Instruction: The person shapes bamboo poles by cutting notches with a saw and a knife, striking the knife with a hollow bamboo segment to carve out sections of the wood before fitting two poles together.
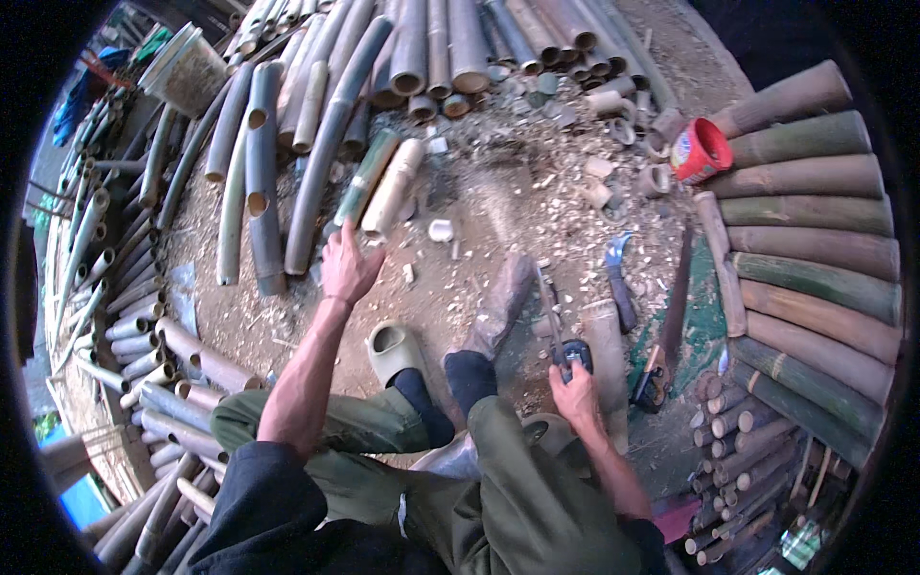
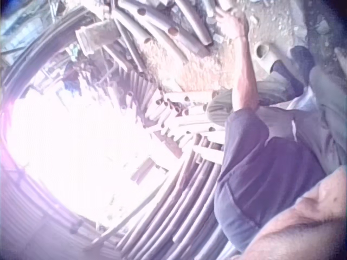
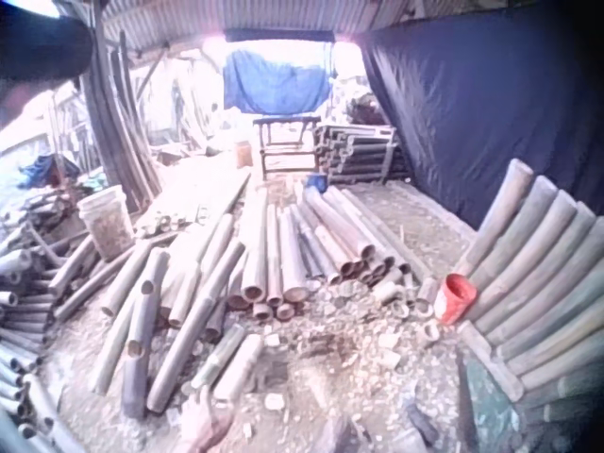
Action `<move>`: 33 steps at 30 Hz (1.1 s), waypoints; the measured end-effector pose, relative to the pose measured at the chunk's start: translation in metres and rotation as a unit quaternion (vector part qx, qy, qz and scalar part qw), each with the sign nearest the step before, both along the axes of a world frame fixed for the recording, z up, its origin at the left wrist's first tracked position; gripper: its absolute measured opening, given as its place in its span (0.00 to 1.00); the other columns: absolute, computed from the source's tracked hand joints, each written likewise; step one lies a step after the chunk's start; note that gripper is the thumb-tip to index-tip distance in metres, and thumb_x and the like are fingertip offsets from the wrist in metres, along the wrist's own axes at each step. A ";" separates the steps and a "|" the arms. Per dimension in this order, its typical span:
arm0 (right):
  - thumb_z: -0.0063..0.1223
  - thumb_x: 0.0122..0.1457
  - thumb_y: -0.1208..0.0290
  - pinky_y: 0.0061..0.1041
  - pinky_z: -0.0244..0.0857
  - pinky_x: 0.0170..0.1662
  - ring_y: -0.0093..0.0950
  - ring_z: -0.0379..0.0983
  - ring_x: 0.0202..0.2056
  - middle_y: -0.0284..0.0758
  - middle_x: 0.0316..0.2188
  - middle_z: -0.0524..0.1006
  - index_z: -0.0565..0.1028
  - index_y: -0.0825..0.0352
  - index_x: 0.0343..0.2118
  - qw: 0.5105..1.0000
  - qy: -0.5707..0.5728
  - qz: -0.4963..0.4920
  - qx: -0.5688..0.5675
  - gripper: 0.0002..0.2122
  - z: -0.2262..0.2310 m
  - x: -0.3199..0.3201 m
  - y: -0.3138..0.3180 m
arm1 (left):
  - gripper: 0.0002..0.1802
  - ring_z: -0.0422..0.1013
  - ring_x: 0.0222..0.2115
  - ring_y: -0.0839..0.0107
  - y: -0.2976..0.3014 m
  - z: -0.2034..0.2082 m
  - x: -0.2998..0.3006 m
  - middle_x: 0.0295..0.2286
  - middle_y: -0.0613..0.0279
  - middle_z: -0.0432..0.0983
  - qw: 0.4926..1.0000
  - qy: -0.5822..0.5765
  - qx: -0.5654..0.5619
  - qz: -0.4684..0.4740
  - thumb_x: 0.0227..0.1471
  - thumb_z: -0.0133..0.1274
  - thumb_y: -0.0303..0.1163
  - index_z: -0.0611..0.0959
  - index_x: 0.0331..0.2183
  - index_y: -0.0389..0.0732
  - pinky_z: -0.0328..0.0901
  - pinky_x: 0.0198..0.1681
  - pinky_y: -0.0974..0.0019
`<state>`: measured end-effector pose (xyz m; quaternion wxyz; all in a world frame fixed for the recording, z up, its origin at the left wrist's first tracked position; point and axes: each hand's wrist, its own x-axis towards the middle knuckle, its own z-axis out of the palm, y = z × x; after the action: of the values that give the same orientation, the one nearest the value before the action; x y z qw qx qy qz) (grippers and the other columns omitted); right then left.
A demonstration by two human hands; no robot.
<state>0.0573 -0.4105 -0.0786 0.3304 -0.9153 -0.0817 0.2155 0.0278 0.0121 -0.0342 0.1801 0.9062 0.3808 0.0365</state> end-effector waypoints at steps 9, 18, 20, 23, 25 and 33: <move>0.56 0.53 0.70 0.43 0.60 0.56 0.53 0.64 0.54 0.57 0.51 0.67 0.65 0.75 0.54 0.976 -0.156 -0.095 -0.119 0.26 0.019 0.016 -0.091 | 0.43 0.69 0.50 0.44 -0.132 -0.074 -0.005 0.43 0.27 0.73 0.929 0.179 -0.258 -0.197 0.47 0.56 0.61 0.78 0.40 0.22 0.64 0.55 0.54; 0.60 0.53 0.74 0.43 0.59 0.57 0.50 0.63 0.54 0.52 0.52 0.66 0.57 0.71 0.61 0.965 -0.164 -0.158 -0.128 0.33 -0.052 0.144 -0.129 | 0.43 0.62 0.52 0.46 -0.217 -0.104 -0.009 0.48 0.44 0.65 0.974 0.114 -0.165 -0.101 0.35 0.68 0.45 0.68 0.47 0.31 0.64 0.53 0.49; 0.59 0.53 0.76 0.42 0.59 0.57 0.50 0.63 0.54 0.52 0.52 0.65 0.57 0.71 0.61 0.960 -0.165 -0.181 -0.140 0.33 -0.066 0.152 -0.122 | 0.41 0.62 0.51 0.47 -0.212 -0.106 -0.006 0.48 0.45 0.64 0.975 0.091 -0.171 -0.105 0.33 0.66 0.39 0.67 0.49 0.34 0.64 0.52 0.48; 0.57 0.53 0.77 0.43 0.56 0.58 0.48 0.61 0.56 0.50 0.53 0.64 0.59 0.70 0.60 0.954 -0.169 -0.188 -0.160 0.30 -0.081 0.149 -0.114 | 0.41 0.62 0.50 0.47 -0.181 -0.099 0.006 0.46 0.46 0.65 0.979 0.097 -0.115 -0.140 0.32 0.66 0.39 0.68 0.49 0.36 0.65 0.51 0.48; 0.56 0.52 0.76 0.43 0.56 0.59 0.47 0.59 0.57 0.49 0.54 0.64 0.61 0.70 0.59 0.942 -0.221 -0.158 -0.194 0.29 -0.073 0.136 -0.103 | 0.41 0.62 0.49 0.46 -0.157 -0.093 0.016 0.46 0.45 0.65 0.981 0.103 -0.095 -0.131 0.31 0.65 0.39 0.68 0.48 0.35 0.64 0.51 0.48; 0.57 0.51 0.74 0.44 0.54 0.61 0.50 0.57 0.58 0.52 0.55 0.62 0.62 0.70 0.59 0.976 -0.209 0.045 0.032 0.30 -0.026 0.064 -0.016 | 0.60 0.71 0.43 0.47 -0.147 -0.133 0.027 0.45 0.34 0.69 0.885 0.049 -0.377 0.269 0.41 0.55 0.71 0.66 0.50 0.19 0.68 0.44 0.52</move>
<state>0.1216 -0.4265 -0.1045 0.3250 -0.9245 -0.1966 0.0312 0.0547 -0.1345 -0.1671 0.4724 0.6334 0.6035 -0.1067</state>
